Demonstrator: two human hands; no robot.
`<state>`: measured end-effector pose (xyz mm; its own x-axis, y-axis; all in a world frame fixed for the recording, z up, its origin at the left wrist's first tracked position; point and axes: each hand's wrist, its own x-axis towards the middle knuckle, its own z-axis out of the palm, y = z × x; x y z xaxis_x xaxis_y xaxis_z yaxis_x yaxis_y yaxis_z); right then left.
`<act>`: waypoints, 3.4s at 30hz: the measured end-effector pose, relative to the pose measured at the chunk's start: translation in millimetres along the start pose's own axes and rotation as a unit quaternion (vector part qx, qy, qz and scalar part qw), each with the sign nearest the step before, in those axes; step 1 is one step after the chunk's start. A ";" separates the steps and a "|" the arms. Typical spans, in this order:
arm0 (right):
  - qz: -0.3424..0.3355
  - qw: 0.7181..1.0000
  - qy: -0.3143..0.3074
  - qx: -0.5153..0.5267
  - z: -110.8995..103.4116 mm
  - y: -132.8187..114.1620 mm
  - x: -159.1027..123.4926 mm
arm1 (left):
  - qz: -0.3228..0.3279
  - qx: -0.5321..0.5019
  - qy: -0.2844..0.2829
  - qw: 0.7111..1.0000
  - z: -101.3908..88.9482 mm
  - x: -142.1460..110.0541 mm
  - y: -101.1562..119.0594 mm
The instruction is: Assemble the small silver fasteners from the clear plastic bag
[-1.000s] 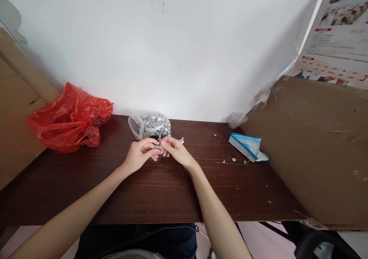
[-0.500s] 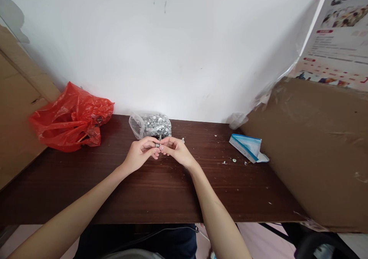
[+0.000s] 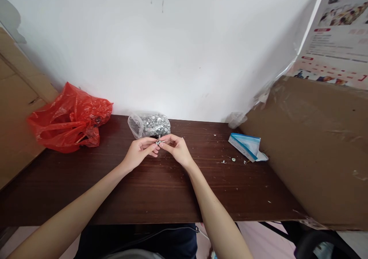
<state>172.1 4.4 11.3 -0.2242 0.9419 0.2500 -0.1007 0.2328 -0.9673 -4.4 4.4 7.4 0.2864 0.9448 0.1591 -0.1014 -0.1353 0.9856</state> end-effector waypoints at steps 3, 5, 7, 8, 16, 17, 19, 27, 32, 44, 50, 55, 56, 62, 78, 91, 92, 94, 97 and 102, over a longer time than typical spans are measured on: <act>0.002 1.000 0.004 -0.009 -0.2 0.2 0.4 | -0.009 -0.001 0.009 1.000 0.7 -0.3 -0.4; 0.011 1.000 0.006 -0.009 -0.7 1.1 0.6 | -0.012 0.004 0.016 1.000 1.0 -0.3 0.3; 0.020 1.000 0.010 -0.002 -1.4 2.4 0.8 | -0.013 0.006 0.021 1.000 0.9 -0.2 1.1; 0.023 1.000 0.011 0.001 -1.8 3.1 0.9 | -0.013 0.007 0.022 1.000 0.8 -0.1 1.3; 0.014 1.000 0.023 -0.015 -2.3 8.3 2.1 | -0.020 0.015 0.031 0.999 -0.2 0.6 0.2; 0.012 0.999 0.027 -0.018 -2.0 8.6 2.3 | -0.022 0.015 0.031 0.999 -0.2 0.7 0.2; 0.009 0.999 0.032 -0.021 -1.4 8.7 2.5 | -0.026 0.016 0.029 0.999 -0.4 0.9 0.2; 0.005 0.999 0.026 -0.035 0.6 6.6 1.6 | -0.035 -0.017 0.041 0.998 -0.4 0.3 -0.1; -0.014 0.996 0.021 -0.088 2.7 3.5 -0.4 | -0.045 -0.042 0.055 0.997 -0.8 1.0 -1.1; -0.044 0.980 -0.001 -0.196 4.7 8.8 -1.8 | -0.022 -0.036 0.058 0.997 -1.6 0.5 -0.8; -0.049 0.976 -0.003 -0.211 5.9 9.0 -2.3 | -0.008 -0.016 0.053 0.998 -2.4 0.7 -2.4; -0.038 0.976 0.012 -0.215 2.9 6.9 -3.1 | 0.000 -0.002 0.042 0.999 -1.2 0.0 -2.5; -0.038 0.977 0.004 -0.209 2.5 6.5 -3.2 | -0.001 0.001 0.041 0.999 -1.1 -0.1 -2.2; -0.030 0.976 -0.003 -0.216 3.4 2.8 -2.9 | -0.004 0.007 0.040 0.999 -1.1 -0.6 -3.6; -0.044 0.976 -0.015 -0.211 2.9 1.7 -3.2 | 0.003 0.025 0.028 0.999 -3.4 1.1 -3.2; -0.034 0.974 -0.015 -0.222 1.3 3.4 -2.8 | -0.002 0.058 0.022 0.998 -6.1 2.6 -6.4; -0.034 0.974 -0.013 -0.224 1.3 3.3 -2.8 | -0.003 0.061 0.024 0.998 -6.1 2.6 -6.1; -0.035 0.973 -0.001 -0.227 1.1 3.1 -2.8 | -0.003 0.063 0.028 0.998 -6.0 2.7 -5.4; -0.041 0.974 0.013 -0.225 0.4 2.8 -2.6 | -0.005 0.060 0.030 0.998 -5.6 2.6 -4.1; -0.045 0.973 0.000 -0.228 0.0 2.1 -2.8 | -0.007 0.056 0.027 0.998 -5.6 2.4 -3.7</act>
<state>172.6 2.2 8.6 -0.2350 0.9126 0.3345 0.3213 0.3977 -0.8594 -8.7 8.9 3.8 0.2343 0.9614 0.1446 0.0097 -0.1510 0.9885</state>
